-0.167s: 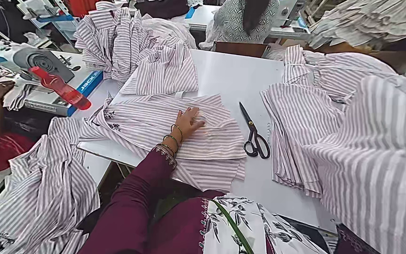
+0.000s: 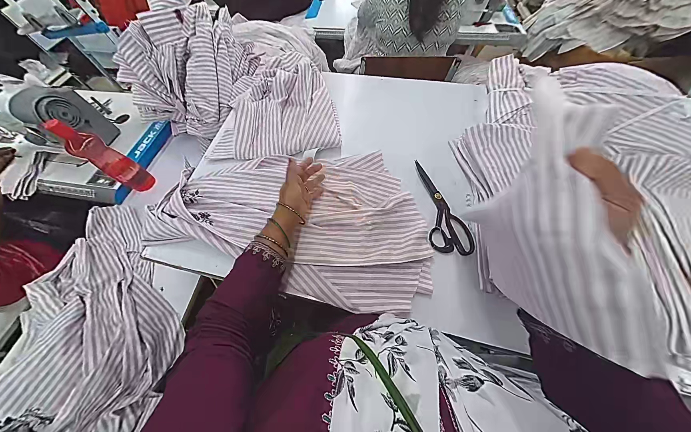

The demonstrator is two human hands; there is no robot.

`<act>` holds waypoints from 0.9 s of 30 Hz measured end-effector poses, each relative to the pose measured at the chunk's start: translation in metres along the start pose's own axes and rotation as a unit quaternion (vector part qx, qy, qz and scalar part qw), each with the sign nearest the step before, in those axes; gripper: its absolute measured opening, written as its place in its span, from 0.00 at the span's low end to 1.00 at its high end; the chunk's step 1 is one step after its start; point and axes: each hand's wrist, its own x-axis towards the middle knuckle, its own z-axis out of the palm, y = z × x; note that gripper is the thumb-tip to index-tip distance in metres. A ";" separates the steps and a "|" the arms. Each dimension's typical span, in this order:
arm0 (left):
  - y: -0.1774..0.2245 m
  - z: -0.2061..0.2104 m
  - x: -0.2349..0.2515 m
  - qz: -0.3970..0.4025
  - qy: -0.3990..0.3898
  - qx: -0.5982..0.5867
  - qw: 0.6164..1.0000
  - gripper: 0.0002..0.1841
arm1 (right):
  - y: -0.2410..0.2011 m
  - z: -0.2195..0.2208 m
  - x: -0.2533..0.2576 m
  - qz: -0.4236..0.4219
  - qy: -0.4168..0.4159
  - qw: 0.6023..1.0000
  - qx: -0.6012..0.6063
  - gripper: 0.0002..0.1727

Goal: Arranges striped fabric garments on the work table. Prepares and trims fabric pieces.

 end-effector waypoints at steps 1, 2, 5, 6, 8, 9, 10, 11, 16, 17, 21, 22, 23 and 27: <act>0.017 -0.010 -0.006 -0.023 -0.003 -0.029 0.999 0.46 | 0.012 0.032 -0.007 0.062 -0.062 0.996 0.030 0.18; 0.033 -0.021 -0.013 -0.032 -0.020 -0.038 0.999 0.50 | 0.027 0.062 -0.016 0.106 -0.137 0.983 0.055 0.15; 0.066 -0.065 -0.041 -0.015 -0.075 0.011 0.997 0.47 | 0.075 0.129 -0.042 0.192 -0.420 0.885 0.062 0.39; 0.071 -0.081 -0.051 -0.019 -0.046 0.045 0.998 0.38 | 0.085 0.141 -0.049 0.203 -0.469 0.860 0.019 0.43; 0.065 -0.116 -0.054 -0.039 0.029 0.141 0.989 0.15 | 0.107 0.148 -0.057 0.160 -0.490 0.849 -0.117 0.37; 0.058 -0.134 -0.049 -0.051 0.038 0.186 0.980 0.17 | 0.119 0.145 -0.058 0.138 -0.472 0.851 -0.185 0.33; 0.050 -0.147 -0.044 -0.062 0.045 0.227 0.971 0.20 | 0.133 0.138 -0.060 0.132 -0.446 0.850 -0.245 0.31; 0.045 -0.157 -0.041 -0.074 0.048 0.262 0.961 0.22 | 0.146 0.130 -0.060 0.132 -0.424 0.843 -0.302 0.31; 0.061 -0.184 -0.023 -0.048 0.094 0.542 0.834 0.38 | 0.193 0.089 -0.078 0.091 -0.402 0.737 -0.535 0.43; 0.063 -0.183 -0.020 -0.020 0.117 0.583 0.804 0.39 | 0.194 0.087 -0.082 0.076 -0.393 0.726 -0.559 0.45; 0.044 -0.145 -0.018 0.146 -0.001 0.629 0.764 0.39 | 0.195 0.089 -0.093 0.074 -0.347 0.733 -0.581 0.52; 0.032 -0.128 -0.017 0.182 -0.058 0.629 0.754 0.40 | 0.194 0.091 -0.092 0.086 -0.342 0.726 -0.590 0.54; 0.020 -0.112 -0.017 0.200 -0.115 0.632 0.740 0.41 | 0.193 0.093 -0.091 0.095 -0.339 0.716 -0.603 0.56; -0.003 -0.073 -0.013 0.044 -0.305 0.709 0.635 0.50 | 0.190 0.091 -0.086 0.141 -0.326 0.671 -0.651 0.64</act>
